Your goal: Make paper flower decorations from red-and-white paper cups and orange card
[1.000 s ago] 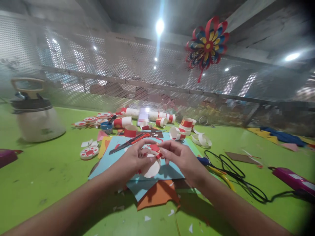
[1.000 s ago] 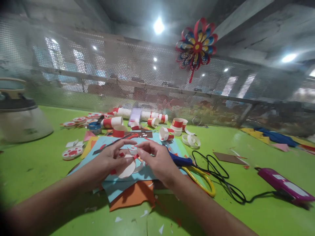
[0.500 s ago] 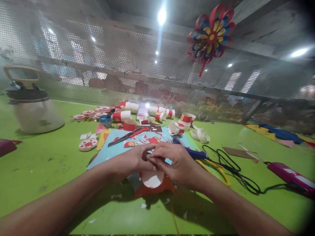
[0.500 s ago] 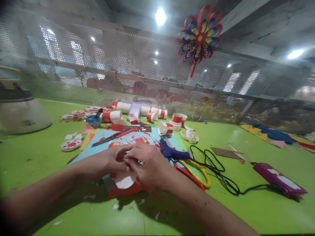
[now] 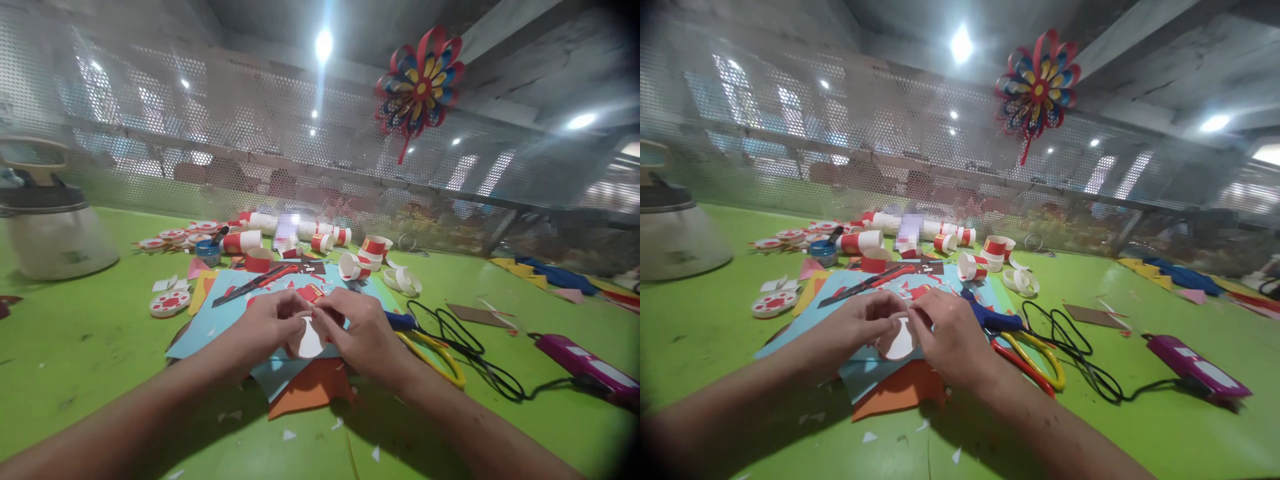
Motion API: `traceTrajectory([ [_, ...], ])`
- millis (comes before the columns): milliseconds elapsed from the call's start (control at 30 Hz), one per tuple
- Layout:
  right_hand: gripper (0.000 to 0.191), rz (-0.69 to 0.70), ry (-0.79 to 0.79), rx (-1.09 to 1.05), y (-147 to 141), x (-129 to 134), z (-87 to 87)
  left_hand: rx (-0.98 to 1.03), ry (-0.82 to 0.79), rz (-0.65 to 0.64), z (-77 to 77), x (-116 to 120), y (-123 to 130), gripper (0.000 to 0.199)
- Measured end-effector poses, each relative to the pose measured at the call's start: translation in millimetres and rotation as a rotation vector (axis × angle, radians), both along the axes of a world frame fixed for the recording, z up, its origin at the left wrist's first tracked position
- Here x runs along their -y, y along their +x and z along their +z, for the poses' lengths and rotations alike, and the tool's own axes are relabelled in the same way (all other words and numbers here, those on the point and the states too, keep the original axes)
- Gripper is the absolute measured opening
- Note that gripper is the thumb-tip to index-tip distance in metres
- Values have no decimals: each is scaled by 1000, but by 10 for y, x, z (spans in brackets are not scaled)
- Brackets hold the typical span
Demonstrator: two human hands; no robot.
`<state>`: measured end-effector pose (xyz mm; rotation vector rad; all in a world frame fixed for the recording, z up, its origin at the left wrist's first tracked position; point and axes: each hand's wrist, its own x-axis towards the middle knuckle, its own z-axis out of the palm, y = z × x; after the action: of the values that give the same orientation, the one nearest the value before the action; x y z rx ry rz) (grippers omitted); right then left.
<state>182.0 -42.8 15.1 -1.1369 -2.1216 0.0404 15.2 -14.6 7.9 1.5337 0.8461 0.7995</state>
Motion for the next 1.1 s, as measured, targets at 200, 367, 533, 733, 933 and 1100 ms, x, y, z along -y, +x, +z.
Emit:
traceTrajectory([
  [200,15,-7,-84,-87,-31,7,8,-146,268,121,-22,6,8,9],
  [367,16,-27,-126,-149,-38,-8,10,-199,363,129,10,58,0,13],
  [533,15,-52,-54,-126,-28,5,-13,-138,323,104,18,79,17,8],
  [733,17,-51,-44,-123,-56,14,-22,-107,248,104,-26,8,-1,13],
  [933,19,-7,-427,-439,-34,-10,67,-18,216,67,-6,13,-16,14],
  [1100,21,161,-756,-755,29,-30,113,95,151,52,48,74,-8,14],
])
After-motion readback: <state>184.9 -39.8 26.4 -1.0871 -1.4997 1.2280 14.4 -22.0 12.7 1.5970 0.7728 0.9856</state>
